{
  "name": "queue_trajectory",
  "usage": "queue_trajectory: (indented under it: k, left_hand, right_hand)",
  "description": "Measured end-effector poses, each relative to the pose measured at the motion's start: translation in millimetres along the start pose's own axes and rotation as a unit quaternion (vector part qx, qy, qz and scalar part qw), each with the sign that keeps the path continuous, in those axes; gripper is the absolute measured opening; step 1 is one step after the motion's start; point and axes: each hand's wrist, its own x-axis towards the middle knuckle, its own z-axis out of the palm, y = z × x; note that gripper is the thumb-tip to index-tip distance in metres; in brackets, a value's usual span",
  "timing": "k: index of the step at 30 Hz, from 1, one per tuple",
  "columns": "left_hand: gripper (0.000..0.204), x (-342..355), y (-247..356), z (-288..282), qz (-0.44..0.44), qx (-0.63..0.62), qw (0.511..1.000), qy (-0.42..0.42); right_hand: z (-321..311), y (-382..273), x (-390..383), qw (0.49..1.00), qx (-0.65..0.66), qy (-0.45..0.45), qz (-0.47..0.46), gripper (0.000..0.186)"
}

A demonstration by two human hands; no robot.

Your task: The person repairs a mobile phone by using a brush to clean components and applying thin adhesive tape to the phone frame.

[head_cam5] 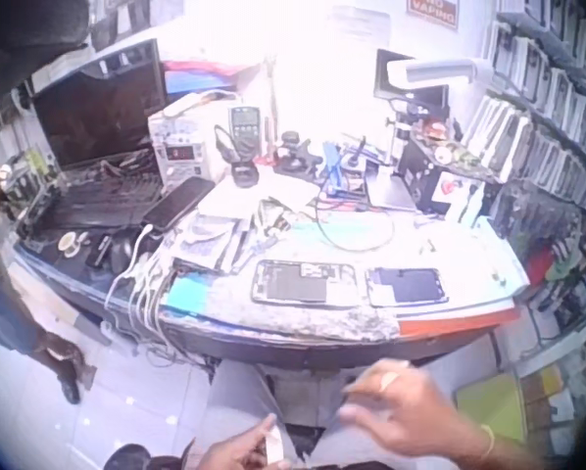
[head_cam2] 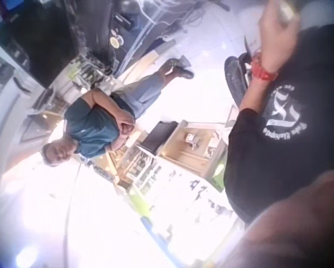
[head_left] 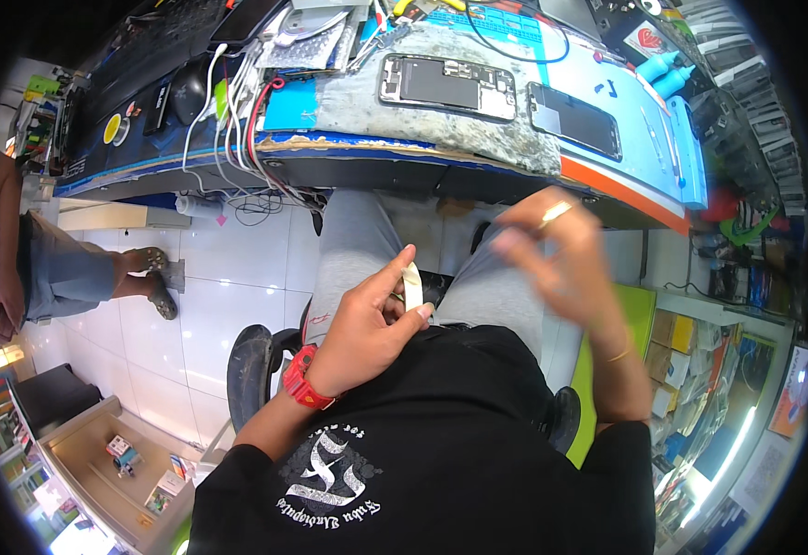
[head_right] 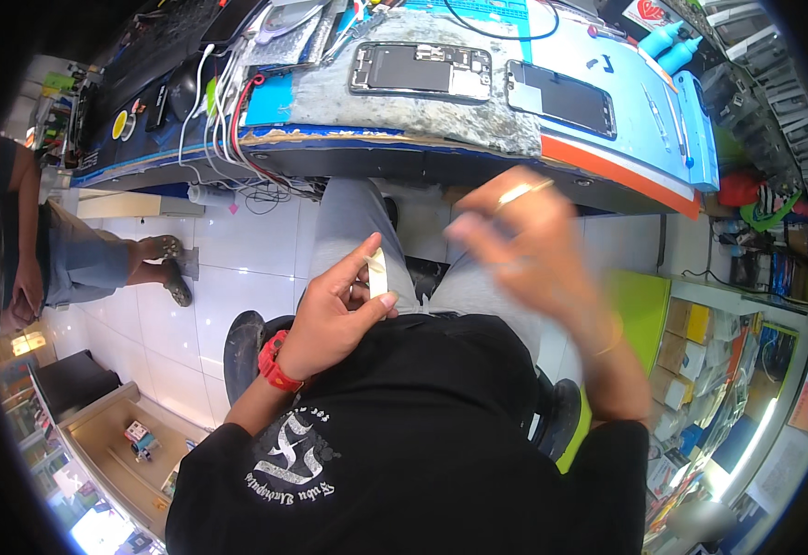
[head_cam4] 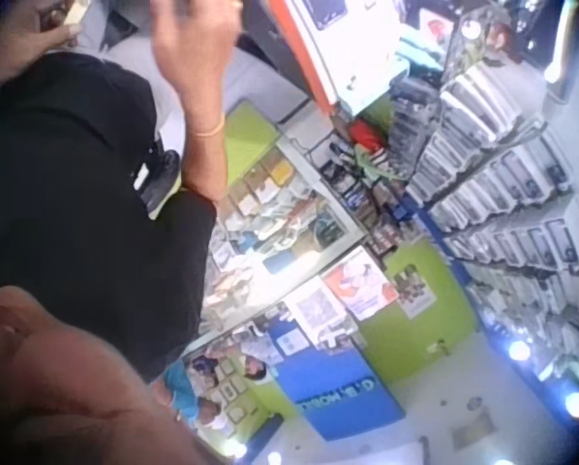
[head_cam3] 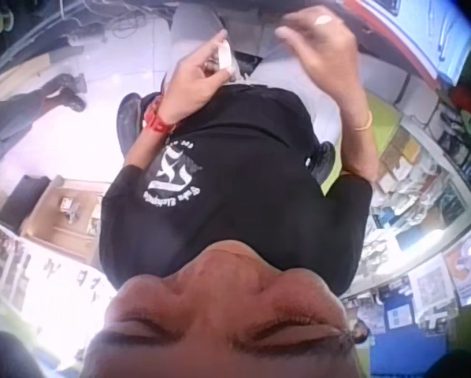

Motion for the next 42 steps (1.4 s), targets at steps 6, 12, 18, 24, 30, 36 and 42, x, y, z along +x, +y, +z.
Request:
queue_trajectory:
  k: [6, 12, 18, 24, 30, 36, 42]
  left_hand:
    - [0.073, 6, 2, 4, 0.068, 0.16, 0.985, -0.007]
    - [0.065, 5, 5, 5, 0.064, 0.126, 0.99, 0.007]
    - [0.056, -1, 1, 10, 0.059, 0.117, 0.991, 0.027]
    - [0.054, 3, 3, 14, 0.024, 0.059, 0.998, 0.017]
    - [0.047, -14, -8, 2, -0.047, -0.019, 0.997, 0.059]
    - [0.026, 10, 10, 8, 0.097, 0.141, 0.982, 0.077]
    - [0.023, 27, 43, 24, 0.084, 0.178, 0.977, 0.086]
  right_hand:
    - [72, -13, -20, 0.989, 0.141, -0.053, -0.001, 0.019]
    - [75, -3, -19, 0.976, 0.201, -0.046, 0.069, 0.012]
    - [86, -10, -30, 0.899, 0.378, 0.005, 0.223, 0.016]
    - [83, -5, -35, 0.9, 0.376, 0.06, 0.212, 0.015]
    - [23, 21, -20, 0.913, 0.324, 0.158, 0.194, 0.015]
    - [20, -6, -15, 0.891, 0.398, 0.011, 0.22, 0.017]
    - [29, -10, -19, 0.893, 0.412, -0.004, 0.18, 0.017]
